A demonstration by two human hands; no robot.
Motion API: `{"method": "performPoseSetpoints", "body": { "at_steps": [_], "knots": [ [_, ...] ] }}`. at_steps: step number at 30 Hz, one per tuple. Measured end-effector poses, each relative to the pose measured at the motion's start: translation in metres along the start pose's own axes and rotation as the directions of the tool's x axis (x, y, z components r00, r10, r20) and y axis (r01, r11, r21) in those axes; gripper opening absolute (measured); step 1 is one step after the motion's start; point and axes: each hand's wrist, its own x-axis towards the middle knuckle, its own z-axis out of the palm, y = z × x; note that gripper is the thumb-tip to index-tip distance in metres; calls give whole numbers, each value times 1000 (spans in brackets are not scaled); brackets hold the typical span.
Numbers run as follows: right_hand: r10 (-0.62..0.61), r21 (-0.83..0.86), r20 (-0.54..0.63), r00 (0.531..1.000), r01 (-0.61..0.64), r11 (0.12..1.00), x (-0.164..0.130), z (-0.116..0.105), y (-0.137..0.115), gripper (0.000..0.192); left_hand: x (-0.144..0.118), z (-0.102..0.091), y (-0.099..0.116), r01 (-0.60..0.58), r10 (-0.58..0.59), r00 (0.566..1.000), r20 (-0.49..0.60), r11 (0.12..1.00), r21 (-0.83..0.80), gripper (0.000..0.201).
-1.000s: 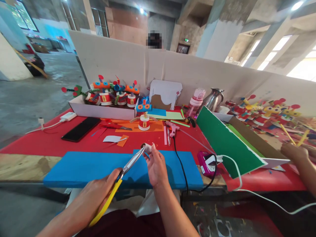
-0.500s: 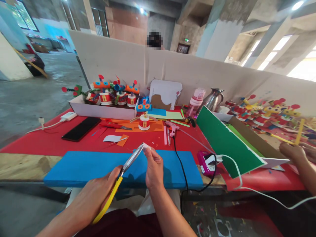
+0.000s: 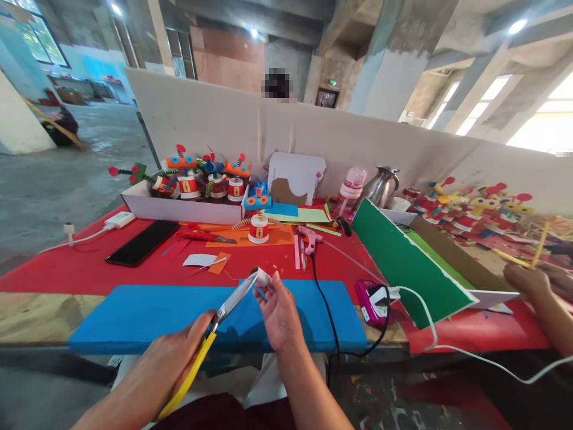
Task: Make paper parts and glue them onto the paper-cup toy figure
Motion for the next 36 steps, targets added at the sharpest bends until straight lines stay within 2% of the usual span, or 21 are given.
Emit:
{"method": "performPoseSetpoints", "body": {
  "at_steps": [3, 9, 12, 22, 25, 30, 36],
  "knots": [
    [-6, -11, 19, 1000, 6, 1000, 2, -1, -3, 23, 1, 1, -2, 10, -10, 1000, -4, 1000, 27, 49],
    [-145, -72, -9, 989, 144, 987, -2, 2, 2, 26, 0, 8, -8, -48, 45, 996, -82, 998, -34, 51],
    [-111, -68, 12, 994, 111, 991, -4, 2, 6, 26, 0, 10, -9, -63, 60, 992, -109, 998, -27, 51],
    [-80, -98, 74, 994, 88, 991, -6, -1, 6, 23, -3, 5, -3, -24, 29, 998, -53, 995, 94, 55],
    [-72, -74, 60, 996, 76, 994, -6, 0, 8, 24, -1, 3, -2, 2, 3, 998, -55, 995, 99, 52],
    [-43, -62, 94, 995, 49, 997, -5, 0, 8, 23, -2, -1, 0, 29, -29, 1000, -1, 995, 90, 54],
    [-26, -77, 99, 995, 33, 996, -4, -3, 10, 20, -2, 1, -2, -8, 10, 1000, -26, 998, 57, 53]
  ]
}}
